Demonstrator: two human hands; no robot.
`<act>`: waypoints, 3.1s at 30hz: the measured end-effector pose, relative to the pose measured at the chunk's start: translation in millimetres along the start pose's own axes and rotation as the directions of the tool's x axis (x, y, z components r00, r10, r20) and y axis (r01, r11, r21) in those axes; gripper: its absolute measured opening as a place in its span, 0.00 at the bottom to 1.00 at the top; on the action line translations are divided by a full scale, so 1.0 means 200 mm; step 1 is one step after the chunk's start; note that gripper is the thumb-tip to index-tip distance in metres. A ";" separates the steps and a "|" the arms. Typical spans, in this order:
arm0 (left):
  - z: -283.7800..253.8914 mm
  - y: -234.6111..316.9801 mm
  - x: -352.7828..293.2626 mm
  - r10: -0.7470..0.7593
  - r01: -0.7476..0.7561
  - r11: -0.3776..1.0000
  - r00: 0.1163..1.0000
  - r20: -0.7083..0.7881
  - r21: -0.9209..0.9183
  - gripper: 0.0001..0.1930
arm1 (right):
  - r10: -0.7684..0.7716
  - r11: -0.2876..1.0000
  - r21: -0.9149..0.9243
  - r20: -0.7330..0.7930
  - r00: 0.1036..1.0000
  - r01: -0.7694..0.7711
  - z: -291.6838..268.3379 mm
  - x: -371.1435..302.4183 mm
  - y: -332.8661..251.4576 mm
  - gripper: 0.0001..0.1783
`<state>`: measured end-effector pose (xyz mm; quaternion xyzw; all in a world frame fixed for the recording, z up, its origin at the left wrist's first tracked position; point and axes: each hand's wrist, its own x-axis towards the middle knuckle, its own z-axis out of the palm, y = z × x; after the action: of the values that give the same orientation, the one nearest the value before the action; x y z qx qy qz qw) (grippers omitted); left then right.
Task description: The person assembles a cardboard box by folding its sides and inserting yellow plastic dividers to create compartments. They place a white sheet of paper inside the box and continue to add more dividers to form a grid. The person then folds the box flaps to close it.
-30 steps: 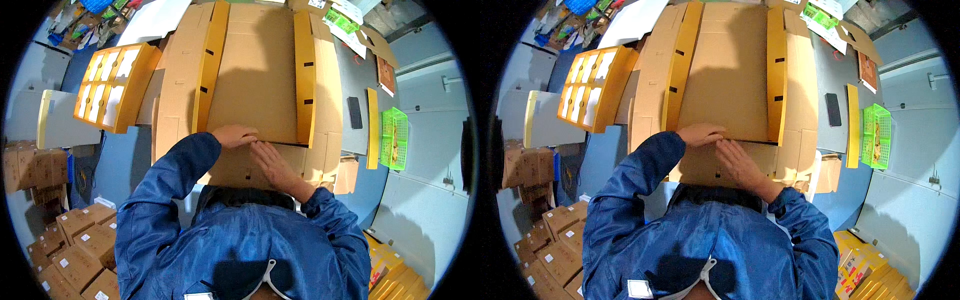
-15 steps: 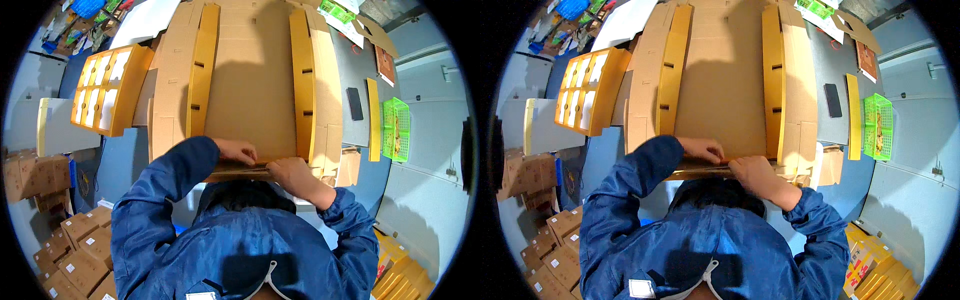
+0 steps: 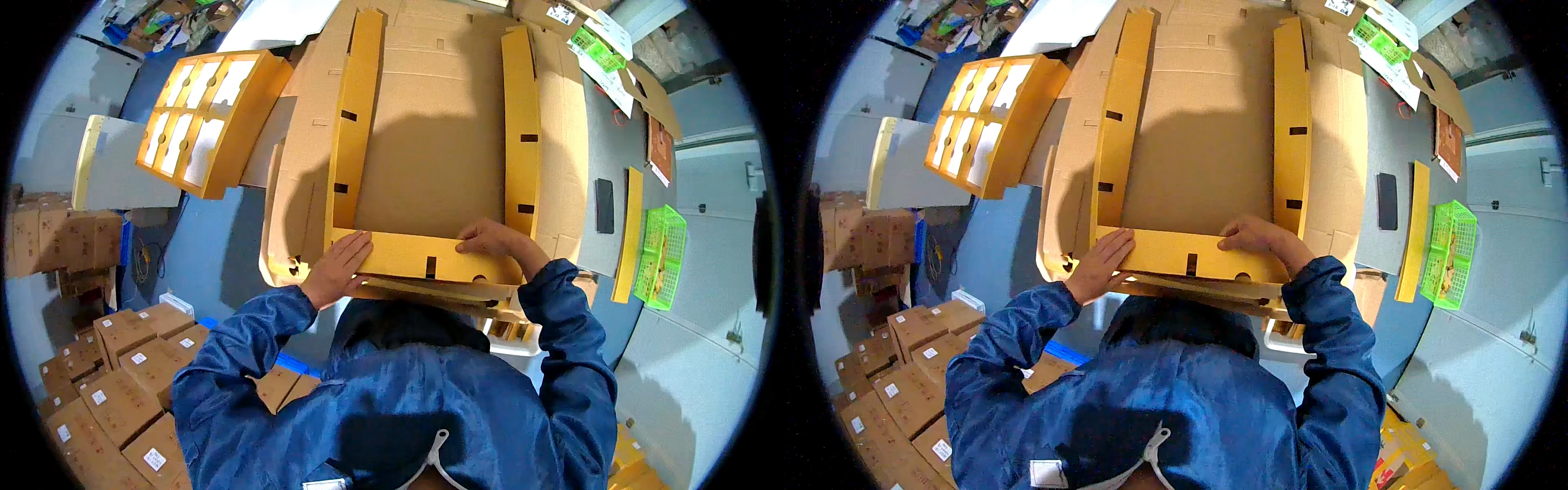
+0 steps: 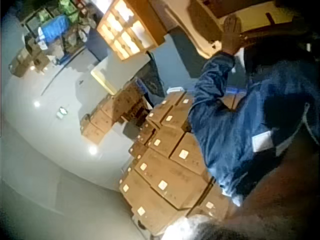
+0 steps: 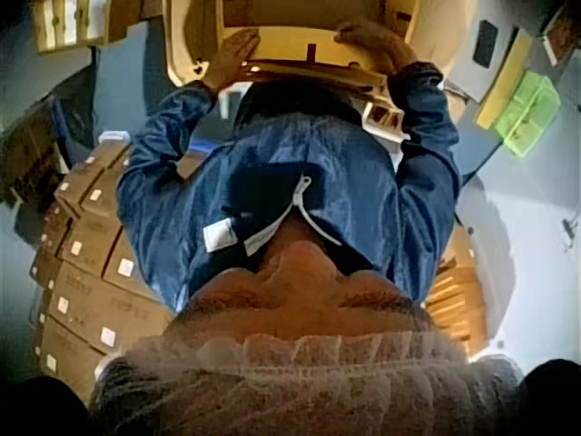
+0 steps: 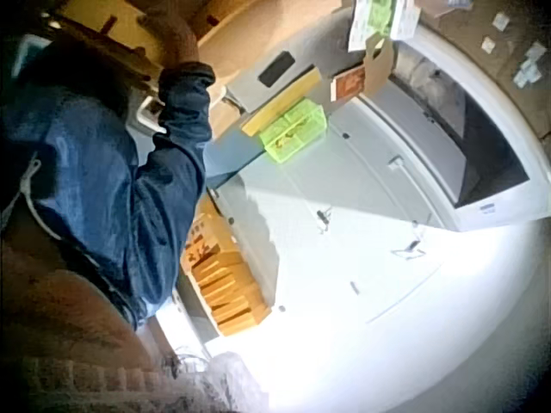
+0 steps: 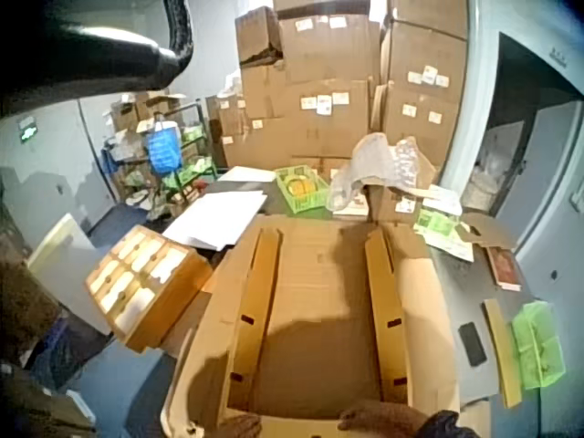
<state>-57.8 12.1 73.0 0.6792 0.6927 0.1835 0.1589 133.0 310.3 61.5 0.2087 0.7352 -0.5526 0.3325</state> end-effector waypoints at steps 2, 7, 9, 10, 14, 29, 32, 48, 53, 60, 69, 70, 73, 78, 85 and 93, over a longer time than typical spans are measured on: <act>0.03 -0.02 -0.03 -0.002 -0.003 0.997 0.997 0.071 0.078 0.32 | -0.149 0.963 -0.258 -0.279 0.949 0.076 0.05 -0.08 -0.01 0.16; 0.05 -0.02 -0.02 0.013 -0.022 0.996 0.996 0.092 0.091 0.39 | -0.459 0.538 -0.833 -0.416 0.785 -0.127 0.28 -0.51 0.10 0.23; 0.06 -0.03 -0.02 0.019 -0.032 0.994 0.992 0.121 0.105 0.37 | -0.519 0.405 -0.897 -0.385 0.763 -0.177 0.35 -0.51 0.14 0.23; 0.08 -0.04 -0.02 0.001 -0.013 0.996 0.991 0.131 0.088 0.36 | -0.548 0.335 -0.920 -0.364 0.753 -0.202 0.38 -0.50 0.16 0.23; 0.08 -0.07 0.01 -0.043 0.028 0.998 0.938 0.343 0.050 0.25 | -0.520 0.517 -0.851 -0.401 0.754 -0.096 0.38 -0.34 0.32 0.19; 0.12 -0.14 0.12 -0.095 0.039 0.994 0.786 0.611 0.104 0.11 | -0.340 0.587 -0.809 -0.245 0.908 0.001 0.33 -0.27 0.35 0.08; 0.08 -0.14 0.16 -0.143 0.055 0.987 0.716 0.684 0.150 0.15 | -0.229 0.593 -0.805 -0.188 0.955 -0.016 0.28 -0.24 0.32 0.10; 0.15 -0.05 -0.09 0.080 -0.114 0.884 0.992 0.094 0.452 0.15 | -0.569 0.468 -0.866 -0.448 0.689 -0.177 0.47 -0.32 0.27 0.18; 0.14 -0.04 -0.06 0.028 -0.114 0.924 0.972 0.231 0.365 0.15 | -0.428 0.529 -0.842 -0.376 0.822 -0.110 0.44 -0.29 0.33 0.24; 0.12 -0.11 0.07 0.003 -0.079 0.964 0.958 0.288 0.254 0.07 | -0.459 0.583 -0.812 -0.295 0.838 0.034 0.32 -0.19 0.36 0.06; 0.04 -0.14 0.08 -0.046 -0.253 0.860 0.826 0.561 0.443 0.05 | -0.458 0.465 -0.884 -0.286 0.842 -0.048 0.32 -0.33 0.32 0.07; 0.05 -0.14 0.08 -0.096 -0.239 0.859 0.793 0.602 0.452 0.05 | -0.408 0.460 -0.886 -0.270 0.872 -0.059 0.32 -0.32 0.29 0.06; 0.06 -0.13 0.10 -0.116 -0.235 0.861 0.772 0.625 0.451 0.06 | -0.298 0.469 -0.883 -0.196 0.934 -0.036 0.28 -0.28 0.26 0.07; 0.11 -0.14 0.12 -0.177 -0.173 0.896 0.707 0.685 0.409 0.07 | -0.185 0.441 -0.897 -0.099 0.978 -0.008 0.25 -0.23 0.27 0.09; 0.18 -0.09 0.09 -0.127 -0.078 0.951 0.786 0.605 0.300 0.18 | -0.464 0.438 -0.899 -0.203 0.862 0.024 0.25 -0.29 0.33 0.07; -0.04 0.43 0.21 0.225 -0.205 0.953 0.972 0.066 -0.223 0.15 | -0.484 0.569 -0.745 -0.646 0.591 -0.348 -0.34 -0.58 0.40 0.26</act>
<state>14.2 53.9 121.6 0.7371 0.5826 0.2425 0.2418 250.1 406.3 103.4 0.2217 0.9751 -0.0030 -0.0055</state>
